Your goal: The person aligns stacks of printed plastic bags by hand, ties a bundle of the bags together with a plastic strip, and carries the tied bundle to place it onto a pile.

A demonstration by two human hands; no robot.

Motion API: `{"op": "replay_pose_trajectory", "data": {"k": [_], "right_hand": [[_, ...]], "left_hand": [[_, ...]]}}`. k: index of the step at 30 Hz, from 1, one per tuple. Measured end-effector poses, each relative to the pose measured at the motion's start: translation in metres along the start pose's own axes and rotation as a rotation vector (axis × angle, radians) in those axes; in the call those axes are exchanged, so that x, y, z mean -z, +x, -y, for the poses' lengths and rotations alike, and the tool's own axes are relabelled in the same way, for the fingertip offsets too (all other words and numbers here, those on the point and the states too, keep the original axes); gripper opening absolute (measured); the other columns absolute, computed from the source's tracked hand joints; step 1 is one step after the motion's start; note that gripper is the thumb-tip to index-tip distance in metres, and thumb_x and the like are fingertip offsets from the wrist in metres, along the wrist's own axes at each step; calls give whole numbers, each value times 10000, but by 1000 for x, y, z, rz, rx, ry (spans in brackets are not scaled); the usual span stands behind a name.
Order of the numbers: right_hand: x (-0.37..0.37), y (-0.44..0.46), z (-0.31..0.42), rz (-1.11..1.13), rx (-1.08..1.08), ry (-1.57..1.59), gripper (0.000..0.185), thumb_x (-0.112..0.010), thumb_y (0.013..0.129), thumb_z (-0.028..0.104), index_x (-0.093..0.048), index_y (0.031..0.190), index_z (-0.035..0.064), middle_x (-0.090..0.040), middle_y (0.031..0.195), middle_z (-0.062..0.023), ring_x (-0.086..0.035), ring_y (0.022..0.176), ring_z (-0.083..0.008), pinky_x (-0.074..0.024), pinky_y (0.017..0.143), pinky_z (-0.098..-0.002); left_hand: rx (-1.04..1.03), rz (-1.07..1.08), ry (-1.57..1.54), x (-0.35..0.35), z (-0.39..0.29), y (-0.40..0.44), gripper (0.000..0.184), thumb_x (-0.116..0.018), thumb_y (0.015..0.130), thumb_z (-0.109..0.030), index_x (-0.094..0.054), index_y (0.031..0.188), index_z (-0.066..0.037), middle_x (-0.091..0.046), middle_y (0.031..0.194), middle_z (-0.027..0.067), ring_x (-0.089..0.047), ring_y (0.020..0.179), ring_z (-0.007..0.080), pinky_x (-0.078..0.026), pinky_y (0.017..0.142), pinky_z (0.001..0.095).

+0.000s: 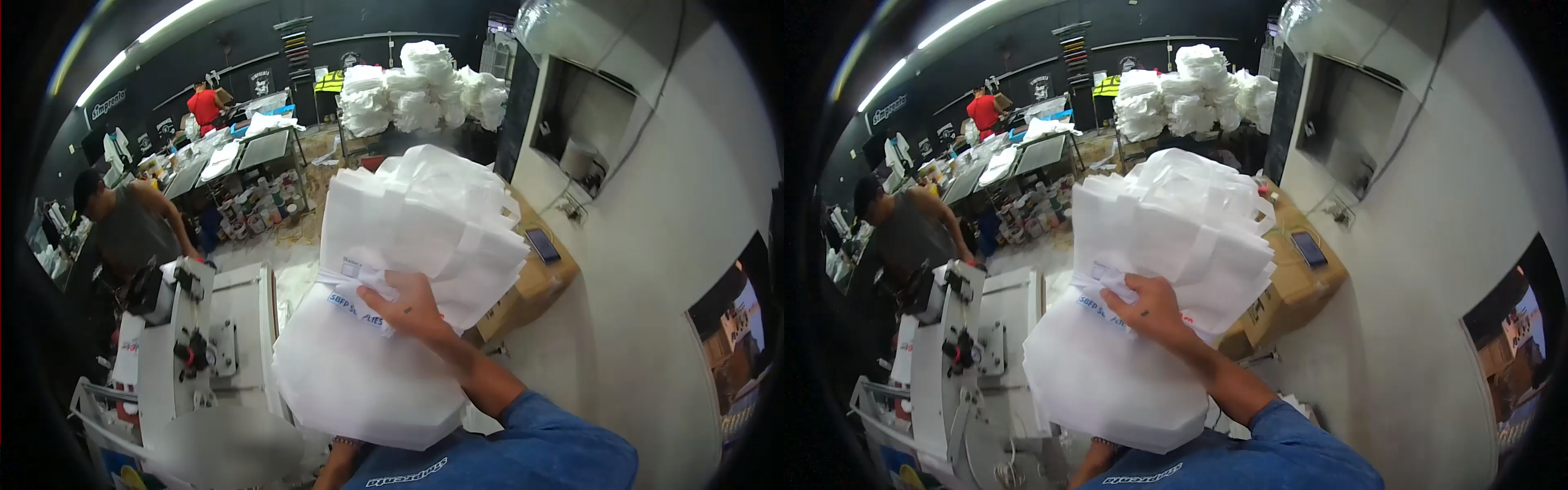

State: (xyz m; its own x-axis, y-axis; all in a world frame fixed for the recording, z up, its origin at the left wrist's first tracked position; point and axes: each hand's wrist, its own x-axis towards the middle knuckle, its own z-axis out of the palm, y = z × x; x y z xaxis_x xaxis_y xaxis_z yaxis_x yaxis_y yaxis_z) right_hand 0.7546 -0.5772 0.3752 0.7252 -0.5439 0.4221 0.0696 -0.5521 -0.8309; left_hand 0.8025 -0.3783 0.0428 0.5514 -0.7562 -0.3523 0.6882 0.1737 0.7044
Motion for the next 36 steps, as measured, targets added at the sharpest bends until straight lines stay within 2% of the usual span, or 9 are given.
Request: {"op": "replay_pose_trajectory", "data": {"k": [7, 12, 17, 19, 22, 29, 31, 35, 36], "right_hand": [[-57, 130, -66, 14, 99, -140, 325, -718, 799, 321, -666, 754, 3, -612, 607, -166, -555, 505, -266, -439, 528, -350], [-86, 200, -101, -53, 8, -41, 328, -713, 807, 315, -669, 750, -4, -587, 573, -129, -518, 501, -173, -421, 524, -333], [-113, 274, -131, -45, -68, 85, 325, -708, 818, 315, -689, 817, -9, -605, 595, -93, -548, 543, -143, -440, 547, -320], [-118, 305, -146, -30, -86, 110, 324, -707, 821, 312, -693, 851, -11, -621, 622, -90, -563, 562, -143, -449, 559, -315], [-132, 346, -167, 92, -187, 184, 325, -706, 860, 251, -694, 1006, -38, -674, 775, -54, -588, 666, -99, -476, 620, -273], [-146, 449, -234, 152, -337, 460, 378, -718, 838, 251, -664, 1033, -68, -658, 764, -89, -615, 529, -136, -473, 411, -275], [-146, 484, -249, 228, -342, 300, 354, -720, 843, 293, -698, 959, -40, -662, 801, -49, -589, 693, -105, -469, 611, -256], [-174, 554, -291, 198, -312, 507, 393, -727, 833, 317, -666, 975, -44, -644, 852, -50, -572, 753, -93, -461, 644, -248], [-178, 572, -297, 212, -302, 504, 412, -724, 836, 323, -636, 1011, -39, -632, 883, -49, -569, 772, -88, -461, 665, -242]], "left_hand": [[-197, 42, 439, 45, -56, 122, 468, -428, 999, -439, -482, 1311, -95, -568, 1251, 70, -529, 1180, 255, -449, 972, 456], [-553, 30, 1156, 81, -98, 171, 457, -418, 1001, -437, -509, 1287, -92, -587, 1222, 68, -544, 1158, 253, -457, 963, 445], [-585, -63, 1327, 71, -147, 221, 435, -396, 997, -441, -588, 1149, -81, -622, 1085, 69, -573, 1064, 243, -470, 917, 407], [-96, 120, -479, 56, -165, 238, 453, -409, 986, -459, -576, 1173, -82, -620, 1093, 64, -575, 1058, 243, -469, 916, 420], [-75, 11, -455, 63, -188, 272, 464, -420, 975, -479, -574, 1178, -92, -622, 1098, 59, -577, 1060, 246, -467, 926, 423], [-146, -234, -366, 90, -278, 395, 534, -422, 975, -503, -519, 1305, -96, -591, 1266, 46, -524, 1203, 248, -420, 1012, 441], [-161, -264, -380, 73, -303, 410, 610, -436, 944, -565, -493, 1331, -98, -563, 1305, 53, -503, 1223, 265, -397, 1032, 457], [-203, -194, -403, 71, -349, 471, 890, -454, 827, -769, -375, 1442, -131, -455, 1431, 100, -415, 1302, 342, -296, 1095, 538], [-150, -440, -464, 72, -353, 484, 931, -437, 810, -797, -356, 1457, -132, -440, 1443, 119, -395, 1318, 354, -279, 1098, 556]]}}
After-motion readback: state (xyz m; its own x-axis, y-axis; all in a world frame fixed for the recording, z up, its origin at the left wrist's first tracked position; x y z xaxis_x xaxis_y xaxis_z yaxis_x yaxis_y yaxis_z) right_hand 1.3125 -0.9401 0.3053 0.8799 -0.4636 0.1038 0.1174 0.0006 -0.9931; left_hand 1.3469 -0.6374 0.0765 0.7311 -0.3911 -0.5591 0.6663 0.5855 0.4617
